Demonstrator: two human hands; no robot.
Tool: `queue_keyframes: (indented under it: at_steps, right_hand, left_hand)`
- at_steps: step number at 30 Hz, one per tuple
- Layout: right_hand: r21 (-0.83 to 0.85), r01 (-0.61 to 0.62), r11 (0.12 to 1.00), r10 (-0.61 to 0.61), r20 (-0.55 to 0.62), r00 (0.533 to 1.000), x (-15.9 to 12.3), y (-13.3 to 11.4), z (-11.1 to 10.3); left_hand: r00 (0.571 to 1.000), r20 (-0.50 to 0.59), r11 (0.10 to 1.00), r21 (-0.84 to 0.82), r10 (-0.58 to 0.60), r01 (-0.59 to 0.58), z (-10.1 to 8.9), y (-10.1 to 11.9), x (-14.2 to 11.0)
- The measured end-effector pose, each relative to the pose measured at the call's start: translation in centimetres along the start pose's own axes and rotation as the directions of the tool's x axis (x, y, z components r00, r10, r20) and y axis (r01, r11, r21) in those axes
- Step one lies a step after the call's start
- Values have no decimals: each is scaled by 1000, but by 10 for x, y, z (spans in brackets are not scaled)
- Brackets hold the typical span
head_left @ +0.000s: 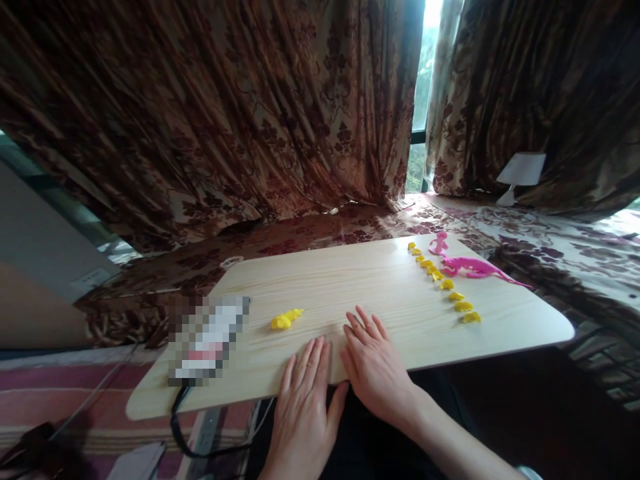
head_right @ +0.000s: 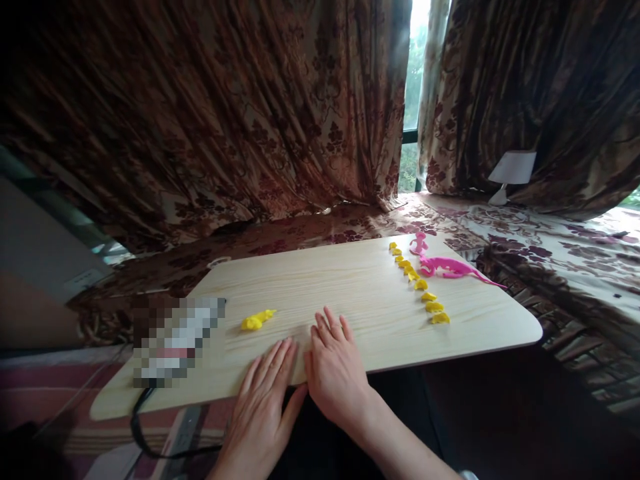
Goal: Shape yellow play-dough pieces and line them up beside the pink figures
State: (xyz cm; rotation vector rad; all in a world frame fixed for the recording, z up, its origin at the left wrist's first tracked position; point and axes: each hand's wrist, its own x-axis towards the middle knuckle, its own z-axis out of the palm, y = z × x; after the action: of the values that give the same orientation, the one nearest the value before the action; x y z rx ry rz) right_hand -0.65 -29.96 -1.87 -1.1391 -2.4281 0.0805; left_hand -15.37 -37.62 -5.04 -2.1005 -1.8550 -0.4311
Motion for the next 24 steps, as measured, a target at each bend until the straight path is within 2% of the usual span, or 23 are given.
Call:
queue_keyframes:
  at_steps: [1, 3, 5, 6, 8, 10, 13, 15, 17, 19, 22, 24]
  right_hand:
    - [1, -24, 1000, 25, -12, 1000, 18, -3, 4]
    - [-2, -77, 997, 77, -38, 996, 54, 6, 8]
    - [-16, -140, 990, 139, -49, 989, 76, 30, 6]
    - [-27, -169, 985, 168, -47, 985, 77, 44, 4]
    - [-56, -200, 978, 198, -35, 980, 61, 67, -2]
    - [-78, -177, 981, 177, -4, 984, 28, 75, -8]
    - [-80, -102, 992, 105, 39, 994, -15, 54, -13]
    - [-47, -26, 999, 28, 44, 999, -19, 29, -10]
    - [-18, -10, 1000, 11, 20, 1000, 1, 11, -4]
    - [-12, -39, 999, 39, -5, 999, 35, 8, 3]
    - [-19, -122, 992, 121, -28, 992, 75, 32, 7]
    - [-31, -162, 986, 162, -27, 986, 76, 54, 4]
  left_hand:
    - [1000, 5, 1000, 4, 3, -3, -1, 0, 0]
    - [1000, 14, 1000, 16, 3, -3, -2, 0, 1]
    - [1000, 10, 1000, 23, 1, -2, -2, -1, 1]
    - [1000, 1, 1000, 23, 3, -3, -2, -1, 2]
    - [1000, -22, 1000, 18, 9, -8, -1, -2, 2]
    - [999, -29, 1000, 11, 12, -12, 0, -2, 2]
    - [1000, -14, 1000, 2, 0, 0, 1, -1, 1]
    - [1000, -10, 1000, 0, -3, 3, 2, -1, 0]
    - [1000, -10, 1000, 4, 2, -2, 3, -1, 0]
    - [1000, -13, 1000, 12, 12, -12, 3, -1, 0]
    - [1000, -20, 999, 25, 20, -19, 3, -3, 1]
    - [1000, -20, 999, 34, 23, -23, 3, -4, 1]
